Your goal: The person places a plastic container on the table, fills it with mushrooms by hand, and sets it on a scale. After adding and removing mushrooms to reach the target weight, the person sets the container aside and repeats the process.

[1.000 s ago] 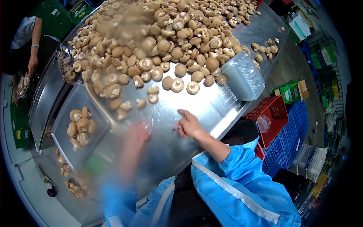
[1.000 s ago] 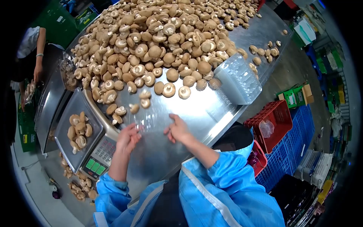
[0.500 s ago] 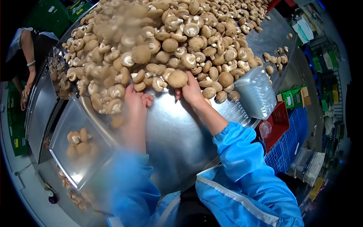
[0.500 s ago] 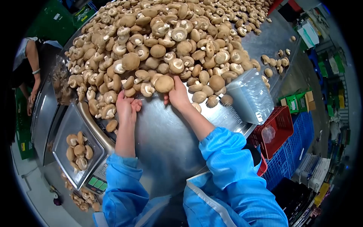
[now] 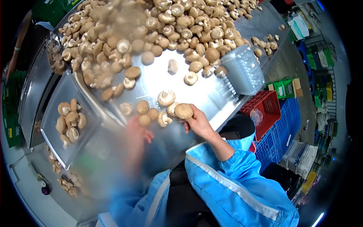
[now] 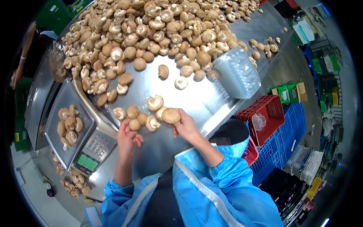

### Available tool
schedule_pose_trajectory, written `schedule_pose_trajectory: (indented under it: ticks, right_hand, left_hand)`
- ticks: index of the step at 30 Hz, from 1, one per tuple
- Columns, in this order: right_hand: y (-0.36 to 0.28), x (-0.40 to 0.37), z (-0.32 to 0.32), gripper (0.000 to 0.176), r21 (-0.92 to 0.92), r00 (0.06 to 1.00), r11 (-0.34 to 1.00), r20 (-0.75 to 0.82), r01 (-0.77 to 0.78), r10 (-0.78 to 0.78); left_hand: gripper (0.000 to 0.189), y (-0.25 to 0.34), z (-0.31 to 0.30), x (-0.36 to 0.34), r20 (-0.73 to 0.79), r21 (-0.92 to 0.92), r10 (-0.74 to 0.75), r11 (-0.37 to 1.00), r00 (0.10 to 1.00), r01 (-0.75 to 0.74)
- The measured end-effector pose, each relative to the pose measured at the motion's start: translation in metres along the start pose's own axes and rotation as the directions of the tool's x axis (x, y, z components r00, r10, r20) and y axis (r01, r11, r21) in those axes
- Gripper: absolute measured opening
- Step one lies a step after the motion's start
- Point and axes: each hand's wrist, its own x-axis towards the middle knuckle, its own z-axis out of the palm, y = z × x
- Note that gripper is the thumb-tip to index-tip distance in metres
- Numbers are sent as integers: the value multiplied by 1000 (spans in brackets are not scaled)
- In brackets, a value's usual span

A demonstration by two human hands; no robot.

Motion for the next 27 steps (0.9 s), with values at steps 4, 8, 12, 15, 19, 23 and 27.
schedule_pose_trajectory:
  ticks: [4, 8, 12, 15, 19, 23, 27]
  right_hand:
    - [17, -32, -12, 44, -358, 1000, 934, -16, -17, 12]
    - [-5, -57, -7, 65, -666, 946, 713, -33, 219, -321]
    - [2, -57, -7, 47, -645, 884, 671, 15, 365, -467]
    - [-13, -56, -6, 38, -514, 849, 780, -171, 356, -500]
    - [-5, -36, -2, 30, -558, 791, 708, -141, 433, -596]
    - [-14, -28, -6, 21, -594, 845, 712, -97, 375, -526]
    - [-46, 14, -12, 30, -670, 772, 615, -99, 415, -628]
  left_hand:
    - [40, -34, -14, -23, 5, 175, -48, 983, 999, 46]
    - [37, -34, -13, -36, -56, 337, 33, 942, 998, -12]
    - [43, -31, -12, -39, -21, 632, 181, 765, 983, -128]
    - [43, -43, -33, -34, 87, 853, 359, 455, 929, -256]
    - [37, -13, -33, -39, 118, 955, 507, 178, 854, -238]
    - [36, 56, 6, -41, -10, 906, 623, 337, 782, -257]
    - [39, 81, 12, 3, 94, 920, 727, 197, 680, -338]
